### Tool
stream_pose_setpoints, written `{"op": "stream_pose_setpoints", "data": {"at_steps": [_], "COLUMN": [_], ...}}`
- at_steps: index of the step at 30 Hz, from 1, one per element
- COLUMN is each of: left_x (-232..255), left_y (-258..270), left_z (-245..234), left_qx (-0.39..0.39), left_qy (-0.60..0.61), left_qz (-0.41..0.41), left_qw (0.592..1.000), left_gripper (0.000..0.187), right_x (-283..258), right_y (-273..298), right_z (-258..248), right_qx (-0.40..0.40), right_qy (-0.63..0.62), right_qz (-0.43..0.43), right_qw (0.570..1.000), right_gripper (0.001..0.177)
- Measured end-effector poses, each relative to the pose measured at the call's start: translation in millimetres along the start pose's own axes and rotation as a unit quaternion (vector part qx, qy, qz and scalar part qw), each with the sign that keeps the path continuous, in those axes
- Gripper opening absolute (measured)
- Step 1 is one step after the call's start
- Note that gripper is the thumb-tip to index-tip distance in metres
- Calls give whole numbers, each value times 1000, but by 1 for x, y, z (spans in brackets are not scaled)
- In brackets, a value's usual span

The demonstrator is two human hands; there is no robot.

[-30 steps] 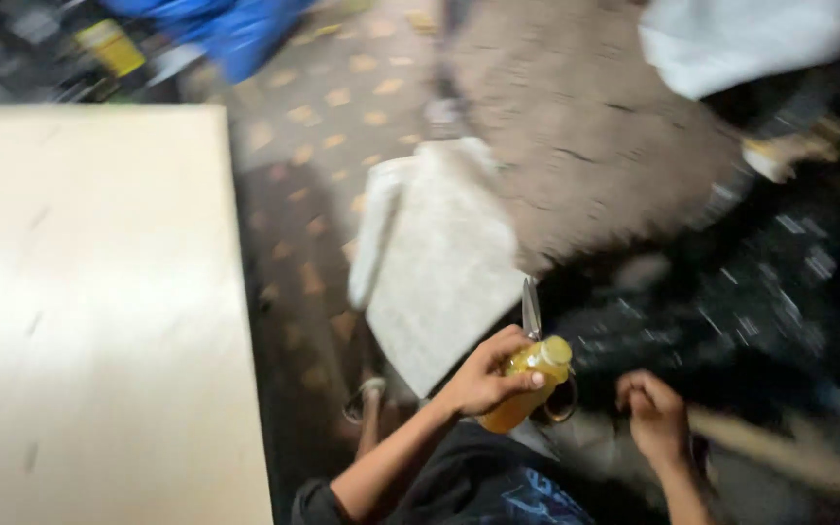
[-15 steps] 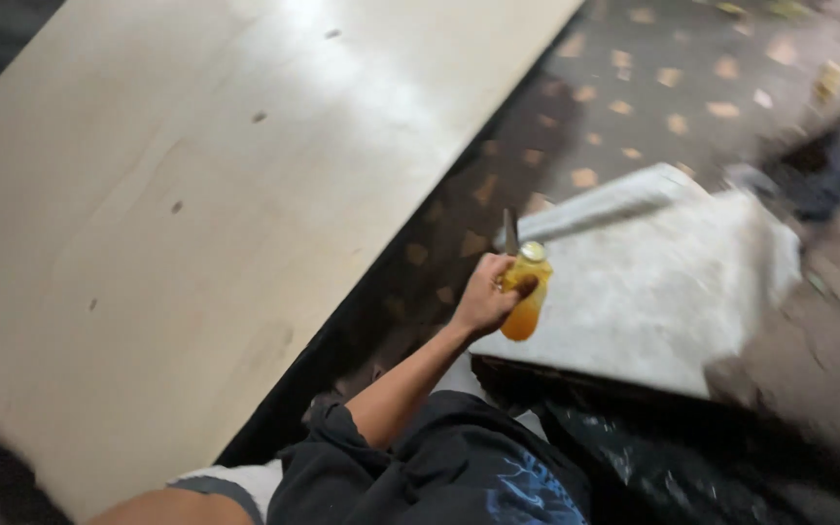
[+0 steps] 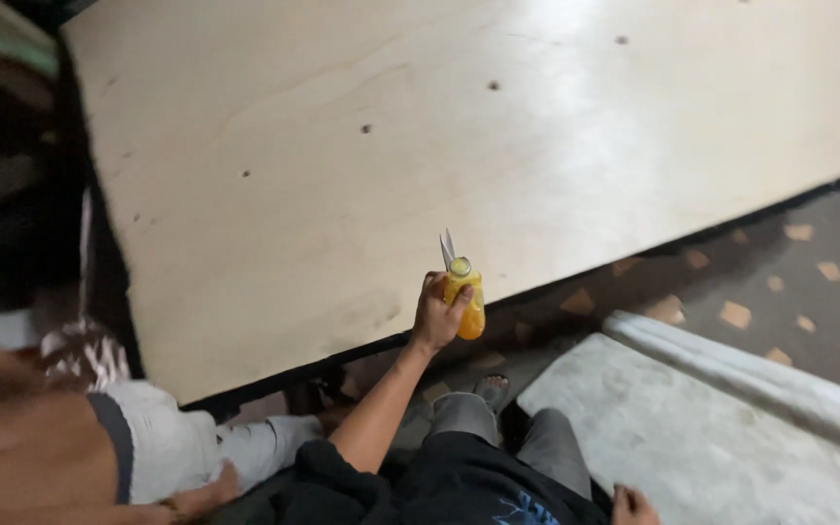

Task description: Applying adhesive from a squeeze bottle to the edges of a furniture frame to secure fabric during reupholstery.

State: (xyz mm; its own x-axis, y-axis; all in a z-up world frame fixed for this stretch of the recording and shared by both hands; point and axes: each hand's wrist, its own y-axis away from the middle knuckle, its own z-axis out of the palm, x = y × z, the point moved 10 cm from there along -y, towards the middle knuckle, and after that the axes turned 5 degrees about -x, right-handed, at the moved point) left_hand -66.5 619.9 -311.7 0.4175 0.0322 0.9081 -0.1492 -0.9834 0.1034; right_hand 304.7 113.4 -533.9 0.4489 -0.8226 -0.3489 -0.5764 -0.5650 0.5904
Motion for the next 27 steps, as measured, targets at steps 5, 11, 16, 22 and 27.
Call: {"op": "stream_pose_setpoints", "data": {"at_steps": [5, 11, 16, 22, 27], "left_x": [23, 17, 31, 0, -46], "left_y": [5, 11, -26, -88, -131], "left_z": [-73, -109, -125, -140, -170], "left_qx": [24, 36, 35, 44, 108], "left_qy": [13, 125, 143, 137, 129], "left_qz": [53, 0, -16, -59, -84], "left_qw": [998, 992, 989, 988, 982], "left_gripper": [49, 35, 35, 28, 33], "right_x": [-340, -634, -722, -748, -801], "right_y": [-76, -5, -2, -95, -155], "right_z": [-98, -77, -5, 107, 157], "right_qx": [-29, -358, -505, -498, -407], "right_qy": [76, -144, -187, -250, -188], "right_qz": [-109, -315, -309, -253, -285], "right_qw": [991, 867, 784, 791, 847], "right_gripper": [76, 84, 51, 24, 36]}}
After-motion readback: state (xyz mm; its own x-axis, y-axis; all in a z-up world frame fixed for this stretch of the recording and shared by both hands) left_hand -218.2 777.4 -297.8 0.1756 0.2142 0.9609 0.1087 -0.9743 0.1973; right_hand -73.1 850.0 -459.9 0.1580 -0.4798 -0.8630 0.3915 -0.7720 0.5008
